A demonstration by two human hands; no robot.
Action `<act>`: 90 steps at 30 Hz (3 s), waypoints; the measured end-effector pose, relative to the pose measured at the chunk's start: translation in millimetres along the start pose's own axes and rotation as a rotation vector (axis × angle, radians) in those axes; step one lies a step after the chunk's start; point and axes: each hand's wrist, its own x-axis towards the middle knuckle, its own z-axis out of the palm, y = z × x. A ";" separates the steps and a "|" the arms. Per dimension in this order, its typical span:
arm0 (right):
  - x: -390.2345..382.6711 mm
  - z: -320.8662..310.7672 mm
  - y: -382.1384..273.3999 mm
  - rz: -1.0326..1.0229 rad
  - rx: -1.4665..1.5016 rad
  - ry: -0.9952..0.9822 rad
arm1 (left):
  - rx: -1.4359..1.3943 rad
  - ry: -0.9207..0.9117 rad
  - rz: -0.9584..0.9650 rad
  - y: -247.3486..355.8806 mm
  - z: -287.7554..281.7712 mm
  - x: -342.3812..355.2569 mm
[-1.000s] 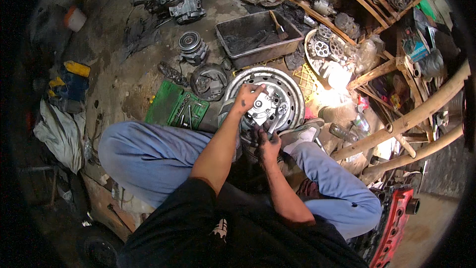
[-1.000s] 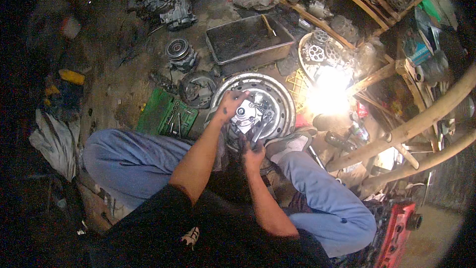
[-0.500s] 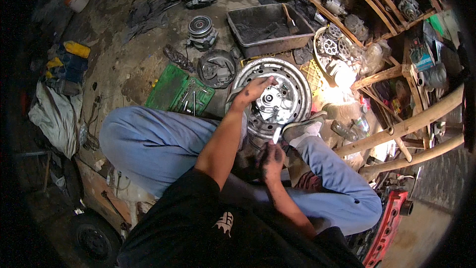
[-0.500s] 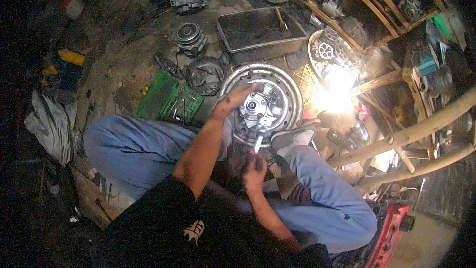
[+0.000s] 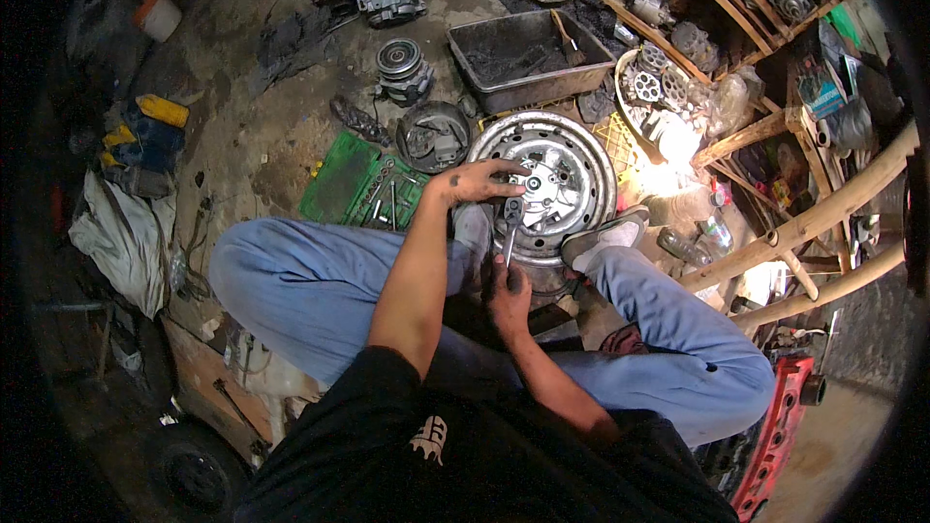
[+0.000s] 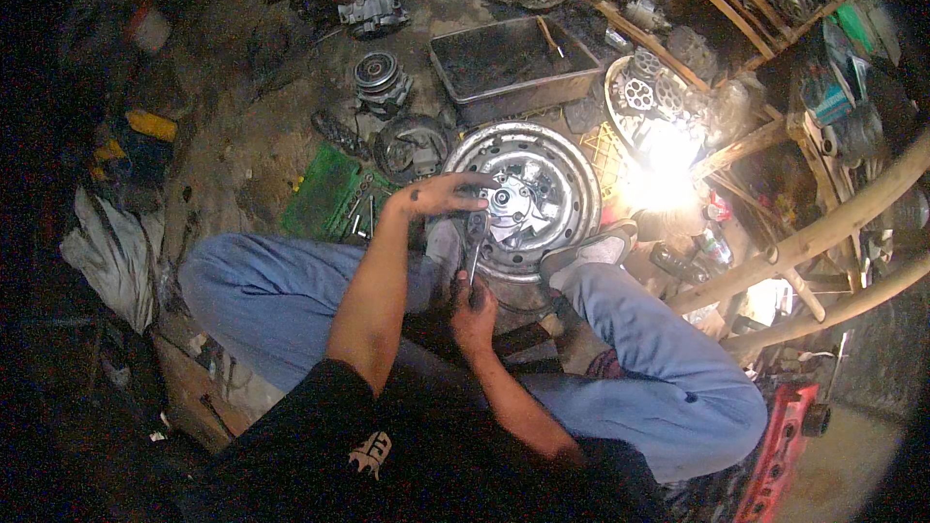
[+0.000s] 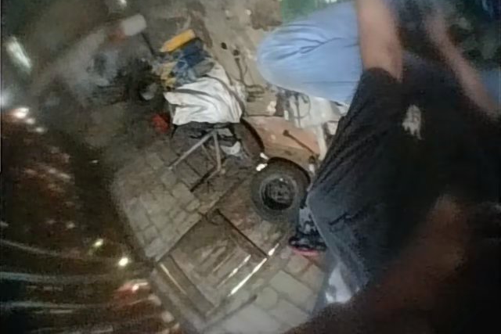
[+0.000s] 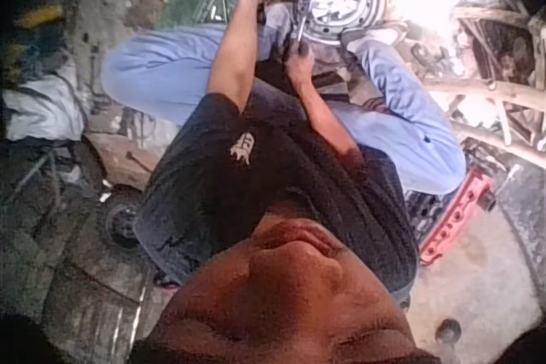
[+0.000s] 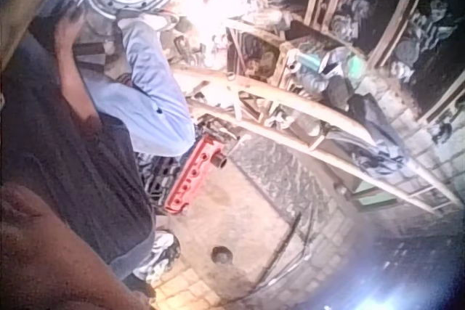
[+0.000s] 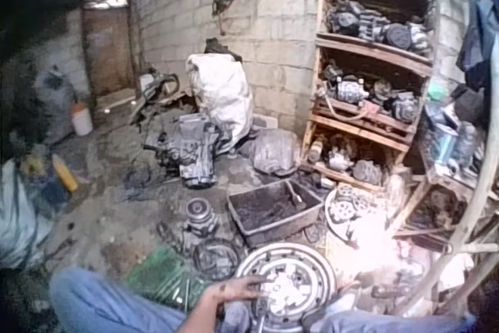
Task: The person sits on the floor in a workshop and uses a ratchet wrench to tighten bolts on a wheel hub assembly resting on a metal basin. The person repeatedly rotates the hub and applies torque to the fasteners throughout the clip.
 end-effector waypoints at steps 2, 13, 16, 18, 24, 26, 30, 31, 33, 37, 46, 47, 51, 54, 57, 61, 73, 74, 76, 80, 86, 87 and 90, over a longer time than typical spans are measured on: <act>-0.7 0.1 0.2 0.003 0.018 -0.003 | -0.059 -0.011 -0.005 -1.8 -0.3 -1.2; 6.7 3.4 21.8 0.053 0.099 -0.042 | -0.139 -0.036 0.031 -4.0 -2.5 -2.6; 6.6 7.0 32.1 0.131 0.209 -0.061 | -0.157 -0.038 0.010 0.1 -1.8 -2.4; 3.3 7.3 20.4 0.273 0.221 -0.077 | -0.163 -0.045 -0.005 1.4 -2.0 -4.0; 8.9 16.7 49.6 0.276 0.171 -0.057 | -0.199 -0.052 0.010 2.5 -2.2 -2.4; 11.0 19.5 46.7 0.340 0.214 -0.069 | -0.175 -0.066 -0.028 4.6 -2.5 -4.0; 9.9 38.1 30.6 0.299 0.341 0.056 | -0.234 -0.084 -0.122 10.4 0.7 -4.0; 7.3 45.2 27.0 0.280 0.377 0.140 | -0.253 -0.094 -0.150 12.4 0.8 -1.9; 14.3 60.9 86.7 -0.032 0.149 0.115 | -0.256 -0.108 -0.190 27.7 5.6 2.5; 3.1 15.4 -23.1 0.607 0.827 -0.223 | -0.321 -0.079 -0.261 9.9 4.8 -11.0; 22.7 -22.4 11.2 0.356 0.377 -0.274 | -0.441 -0.014 -0.228 4.9 18.3 -5.3; 32.1 -24.0 35.3 0.283 0.304 -0.264 | -0.466 -0.012 -0.233 6.8 21.6 -5.0; 33.6 -26.7 41.9 0.176 0.171 -0.274 | -0.456 0.138 -0.250 6.5 32.9 -17.5; 32.7 -32.3 35.6 0.253 0.103 -0.288 | -0.411 0.075 -0.236 13.0 28.1 -20.6; 23.6 -35.6 8.8 0.646 0.564 -0.357 | -0.288 0.056 -0.247 27.9 22.5 -26.0; 15.6 -38.1 -25.9 0.989 0.898 -0.458 | 0.032 0.048 -0.143 19.3 15.7 -12.9; 26.9 -60.3 -29.8 0.749 0.476 -0.540 | -0.721 0.422 -0.397 -6.3 72.8 -16.5; 29.6 -63.7 -47.9 0.792 0.406 -0.531 | -0.742 0.495 -0.360 3.9 88.5 -20.1; 30.5 -66.9 -40.1 0.802 0.380 -0.550 | -0.851 0.516 -0.275 -10.6 121.5 -24.9; 23.0 -64.7 25.5 0.558 0.328 -0.553 | -1.342 0.342 -0.472 42.1 110.9 -8.6; 32.6 -69.0 -20.9 0.663 0.155 -0.564 | -1.197 0.348 -0.786 29.3 116.7 5.8; 33.4 -68.2 -25.4 0.670 0.147 -0.525 | -1.130 0.377 -0.797 41.4 112.0 8.0; 35.4 -73.5 -29.8 0.594 0.173 -0.567 | -1.115 0.460 -0.929 63.5 107.4 13.5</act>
